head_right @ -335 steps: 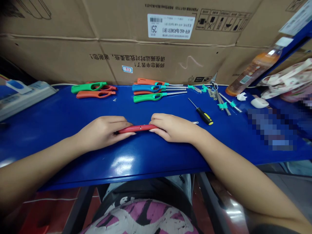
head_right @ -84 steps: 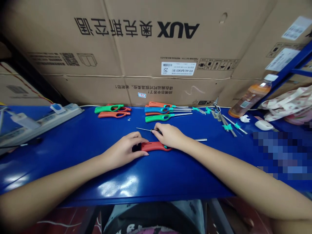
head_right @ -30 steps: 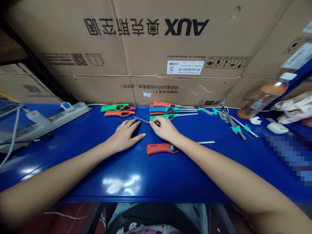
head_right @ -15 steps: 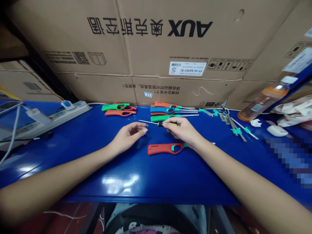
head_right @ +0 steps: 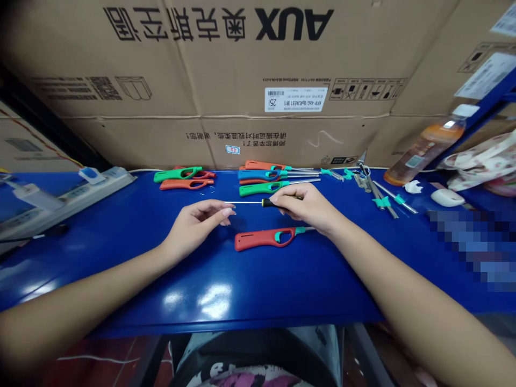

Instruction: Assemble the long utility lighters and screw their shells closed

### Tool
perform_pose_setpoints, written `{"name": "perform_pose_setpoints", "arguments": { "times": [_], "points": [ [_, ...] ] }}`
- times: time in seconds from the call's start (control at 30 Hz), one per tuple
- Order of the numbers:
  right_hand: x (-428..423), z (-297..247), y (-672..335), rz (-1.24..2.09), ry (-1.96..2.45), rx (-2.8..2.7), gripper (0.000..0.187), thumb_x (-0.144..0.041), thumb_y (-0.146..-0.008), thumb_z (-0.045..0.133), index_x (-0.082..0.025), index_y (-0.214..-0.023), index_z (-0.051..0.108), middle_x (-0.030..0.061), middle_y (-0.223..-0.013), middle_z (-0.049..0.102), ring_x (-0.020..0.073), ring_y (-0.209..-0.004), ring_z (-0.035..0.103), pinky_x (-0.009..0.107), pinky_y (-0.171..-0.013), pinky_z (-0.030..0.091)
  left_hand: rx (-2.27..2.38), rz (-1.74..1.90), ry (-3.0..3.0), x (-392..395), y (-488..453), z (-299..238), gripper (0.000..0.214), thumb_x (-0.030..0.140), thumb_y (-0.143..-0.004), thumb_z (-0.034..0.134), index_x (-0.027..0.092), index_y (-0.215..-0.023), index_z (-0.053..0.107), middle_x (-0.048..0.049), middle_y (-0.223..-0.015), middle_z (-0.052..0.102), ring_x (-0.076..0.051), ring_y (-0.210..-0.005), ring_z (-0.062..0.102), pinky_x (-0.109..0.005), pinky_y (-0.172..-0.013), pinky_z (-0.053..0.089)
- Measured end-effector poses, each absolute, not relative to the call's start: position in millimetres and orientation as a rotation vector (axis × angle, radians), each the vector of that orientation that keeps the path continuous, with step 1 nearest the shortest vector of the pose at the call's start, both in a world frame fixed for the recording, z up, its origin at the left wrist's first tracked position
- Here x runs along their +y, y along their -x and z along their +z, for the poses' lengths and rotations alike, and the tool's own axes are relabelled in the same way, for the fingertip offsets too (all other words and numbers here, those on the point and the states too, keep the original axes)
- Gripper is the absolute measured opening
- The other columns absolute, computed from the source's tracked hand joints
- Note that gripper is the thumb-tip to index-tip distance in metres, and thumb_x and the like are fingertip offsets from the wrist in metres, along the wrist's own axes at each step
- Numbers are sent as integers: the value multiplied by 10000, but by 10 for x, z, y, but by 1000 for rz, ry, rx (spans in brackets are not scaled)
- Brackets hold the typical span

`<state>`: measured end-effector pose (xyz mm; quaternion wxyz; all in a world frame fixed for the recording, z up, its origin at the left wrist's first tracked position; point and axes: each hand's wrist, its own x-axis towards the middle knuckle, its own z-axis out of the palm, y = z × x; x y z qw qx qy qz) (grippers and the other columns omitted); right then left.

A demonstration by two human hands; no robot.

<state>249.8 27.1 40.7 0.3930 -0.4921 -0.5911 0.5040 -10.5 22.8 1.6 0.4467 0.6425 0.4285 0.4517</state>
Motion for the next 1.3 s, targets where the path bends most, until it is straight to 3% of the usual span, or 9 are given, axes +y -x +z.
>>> {"name": "perform_pose_setpoints", "arguments": {
  "times": [0.13,0.3,0.47,0.73,0.9,1.3],
  "points": [
    [237,429,-2499,1233,1286,-1574,308,-428,-685,801,-139,-785,767,-21,-520,537,59,-440,376,219,-425,213,1030,1166,-1620,219,115,17,269,379,-817,792,163,-976,775,-33,-808,777,-141,-687,707,-257,-694,603],
    [201,453,-2512,1259,1205,-1572,363,-406,-743,824,-173,-1003,726,-43,-564,556,57,-416,387,220,-398,250,1023,1197,-1643,194,129,16,217,372,-822,799,171,-904,800,-38,-812,783,-149,-678,709,-260,-684,598],
    [208,446,-2444,1283,994,-1255,352,-394,-693,887,-191,-816,627,-81,-527,464,45,-410,358,196,-364,270,914,1081,-1827,137,121,19,129,294,-846,788,171,-874,814,-49,-854,793,-148,-714,722,-245,-708,588],
    [159,353,-2277,1251,844,-1057,283,-375,-745,793,-191,-824,593,-16,-820,642,80,-512,546,230,-411,509,893,930,-1964,-20,69,44,87,270,-865,777,199,-866,827,-38,-864,792,-150,-761,721,-236,-704,539],
    [90,337,-2225,1203,815,-1127,220,-332,-766,756,-204,-778,577,-21,-743,653,85,-472,551,233,-413,520,936,902,-1886,-71,48,58,108,297,-835,807,190,-823,823,-32,-814,775,-135,-693,682,-227,-625,492],
    [101,328,-2218,1205,827,-1120,161,-285,-747,716,-197,-739,581,-17,-704,654,90,-459,543,244,-405,530,937,891,-1862,-69,42,62,81,271,-834,808,193,-834,828,-28,-804,767,-110,-668,656,-211,-615,472]
  ]
}}
